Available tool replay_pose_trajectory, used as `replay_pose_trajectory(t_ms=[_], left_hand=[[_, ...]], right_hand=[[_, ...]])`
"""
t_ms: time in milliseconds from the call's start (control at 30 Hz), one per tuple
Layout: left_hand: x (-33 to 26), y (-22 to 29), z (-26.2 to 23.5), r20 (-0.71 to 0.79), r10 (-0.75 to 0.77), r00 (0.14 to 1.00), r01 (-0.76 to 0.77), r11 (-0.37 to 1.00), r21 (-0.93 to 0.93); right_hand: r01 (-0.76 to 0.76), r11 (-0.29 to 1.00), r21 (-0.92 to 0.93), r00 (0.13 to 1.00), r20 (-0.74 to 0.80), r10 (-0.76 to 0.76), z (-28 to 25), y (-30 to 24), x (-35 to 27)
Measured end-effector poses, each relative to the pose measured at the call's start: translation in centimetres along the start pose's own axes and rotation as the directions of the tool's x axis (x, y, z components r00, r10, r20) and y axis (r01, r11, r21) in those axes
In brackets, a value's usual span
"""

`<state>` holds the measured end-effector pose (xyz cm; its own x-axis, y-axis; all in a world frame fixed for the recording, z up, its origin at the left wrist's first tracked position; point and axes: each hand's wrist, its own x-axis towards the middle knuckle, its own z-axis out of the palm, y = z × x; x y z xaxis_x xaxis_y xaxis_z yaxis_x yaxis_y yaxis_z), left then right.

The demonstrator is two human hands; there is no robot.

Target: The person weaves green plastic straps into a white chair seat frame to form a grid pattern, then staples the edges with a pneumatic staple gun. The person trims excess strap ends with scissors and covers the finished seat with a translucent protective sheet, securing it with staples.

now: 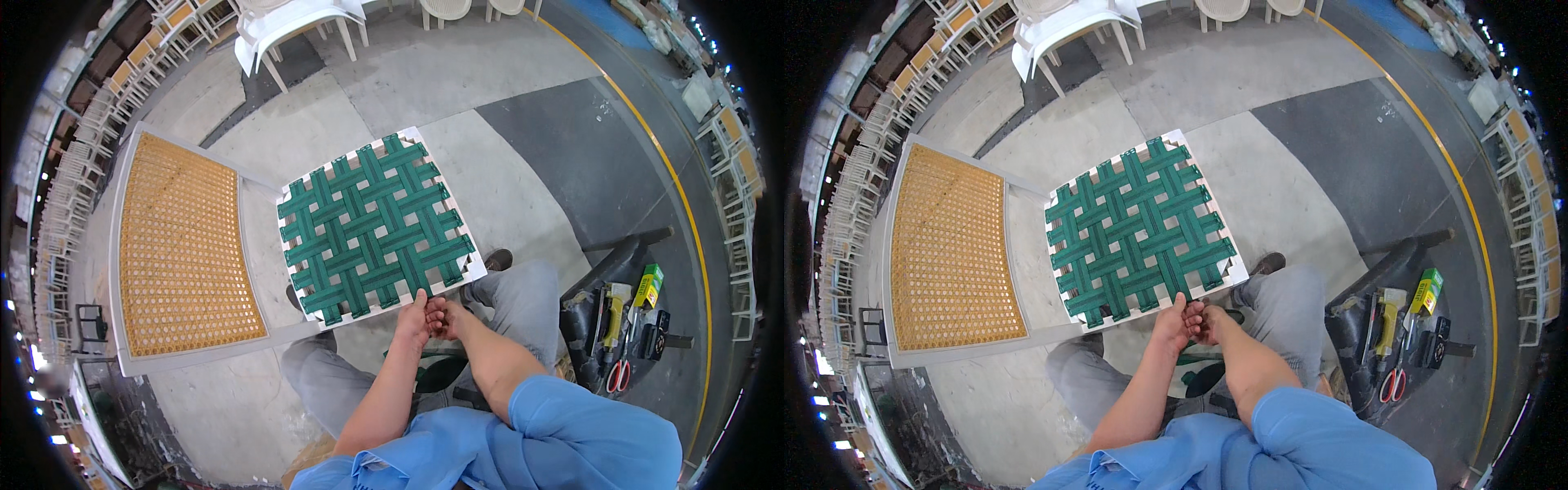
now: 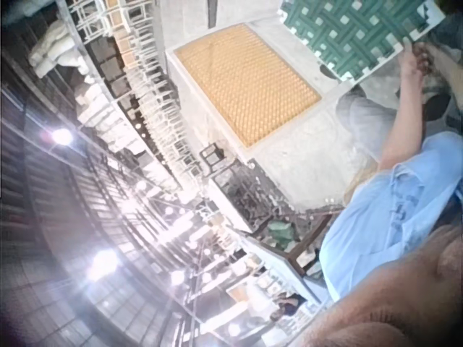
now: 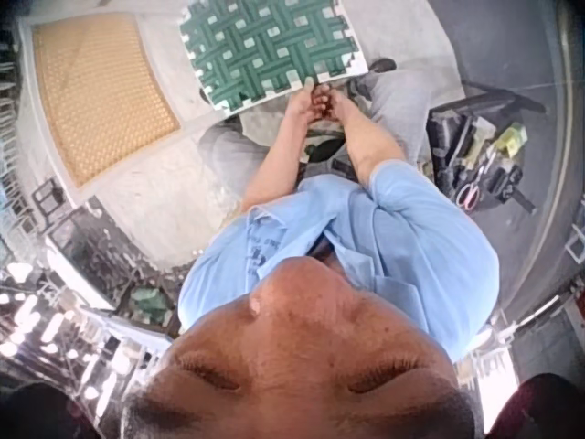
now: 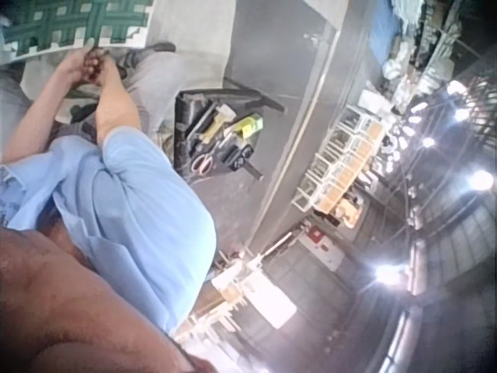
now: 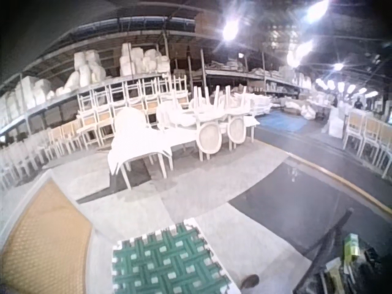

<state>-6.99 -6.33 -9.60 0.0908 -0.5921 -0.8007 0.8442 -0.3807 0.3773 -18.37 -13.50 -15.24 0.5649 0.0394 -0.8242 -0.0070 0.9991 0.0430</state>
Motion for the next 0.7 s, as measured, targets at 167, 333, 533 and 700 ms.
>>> replay_pose_trajectory(t_ms=[167,333,533,700], left_hand=[[0.5,-0.2,0.9,0.025,-0.008,1.000,0.008,1.000,-0.004],[0.1,0.0,1.0,-0.009,-0.015,1.000,0.015,1.000,-0.020],[-0.2,0.5,0.1,-0.021,-0.026,0.999,0.027,0.999,0.047],[-0.5,-0.5,-1.9,0.125,-0.100,0.987,0.105,0.994,-0.039]], right_hand=[[0.008,0.983,0.185,0.973,0.224,-0.050,-1.6,-0.5,2.3],[0.080,0.993,0.090,0.976,0.194,-0.096,-1.5,-0.7,4.1],[0.184,0.983,0.014,0.983,0.004,-0.184,1.1,-2.7,5.7],[0.236,0.971,0.029,0.966,-0.114,-0.231,1.2,-5.2,7.9]])
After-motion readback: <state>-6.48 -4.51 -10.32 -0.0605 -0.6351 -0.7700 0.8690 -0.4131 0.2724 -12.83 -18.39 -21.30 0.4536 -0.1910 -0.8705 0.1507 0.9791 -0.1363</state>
